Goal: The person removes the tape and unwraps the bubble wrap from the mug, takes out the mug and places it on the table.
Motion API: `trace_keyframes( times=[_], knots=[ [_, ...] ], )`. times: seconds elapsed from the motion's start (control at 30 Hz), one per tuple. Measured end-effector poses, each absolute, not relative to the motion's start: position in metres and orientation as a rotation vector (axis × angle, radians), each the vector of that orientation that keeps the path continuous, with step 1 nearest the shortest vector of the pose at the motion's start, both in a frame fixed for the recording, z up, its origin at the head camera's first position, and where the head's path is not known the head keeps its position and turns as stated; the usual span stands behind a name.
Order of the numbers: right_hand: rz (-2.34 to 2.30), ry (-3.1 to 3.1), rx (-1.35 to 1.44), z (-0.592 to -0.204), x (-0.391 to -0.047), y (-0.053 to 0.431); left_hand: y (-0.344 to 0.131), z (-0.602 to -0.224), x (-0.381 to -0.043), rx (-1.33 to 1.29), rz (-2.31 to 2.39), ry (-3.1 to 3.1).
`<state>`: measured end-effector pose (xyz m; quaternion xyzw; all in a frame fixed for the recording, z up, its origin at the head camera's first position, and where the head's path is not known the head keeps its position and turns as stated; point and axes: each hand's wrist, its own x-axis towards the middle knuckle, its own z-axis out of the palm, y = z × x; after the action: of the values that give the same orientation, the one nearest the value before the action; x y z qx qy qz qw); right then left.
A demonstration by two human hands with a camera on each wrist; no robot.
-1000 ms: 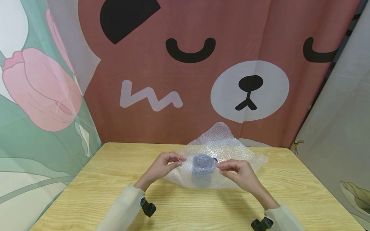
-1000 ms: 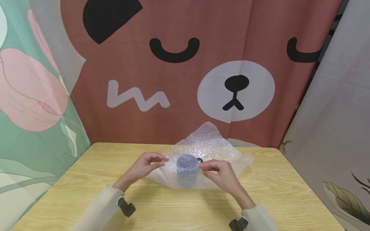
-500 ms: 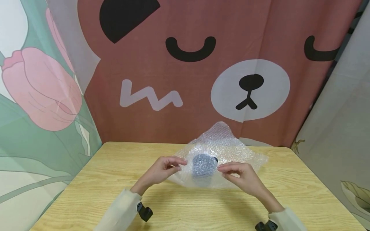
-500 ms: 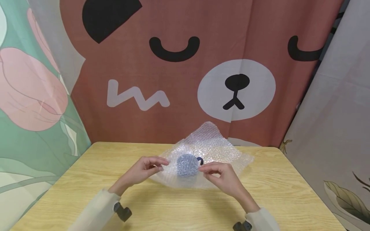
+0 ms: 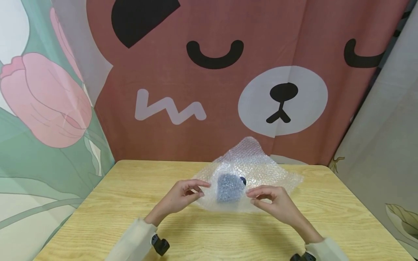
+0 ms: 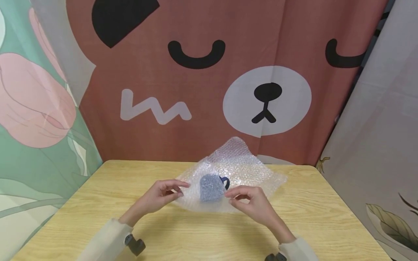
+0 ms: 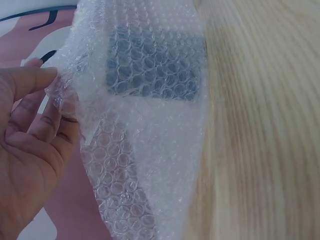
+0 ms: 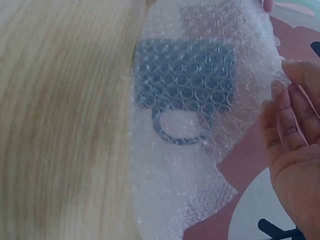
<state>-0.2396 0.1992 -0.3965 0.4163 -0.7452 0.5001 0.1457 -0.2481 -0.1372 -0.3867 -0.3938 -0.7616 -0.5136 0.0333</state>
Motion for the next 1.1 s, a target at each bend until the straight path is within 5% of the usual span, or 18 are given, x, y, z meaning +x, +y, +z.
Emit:
trace_keyframes(
  times=[0.4, 1.1],
  knots=[
    [1.489, -2.398, 0.895, -0.395, -0.235, 0.194, -0.137, -0.389, -0.243, -1.024, -1.734, -2.425],
    [1.394, -2.441, 1.176, -0.395, -0.227, 0.196, -0.137, -0.392, -0.23, -1.075, -1.493, -2.527]
  ],
)
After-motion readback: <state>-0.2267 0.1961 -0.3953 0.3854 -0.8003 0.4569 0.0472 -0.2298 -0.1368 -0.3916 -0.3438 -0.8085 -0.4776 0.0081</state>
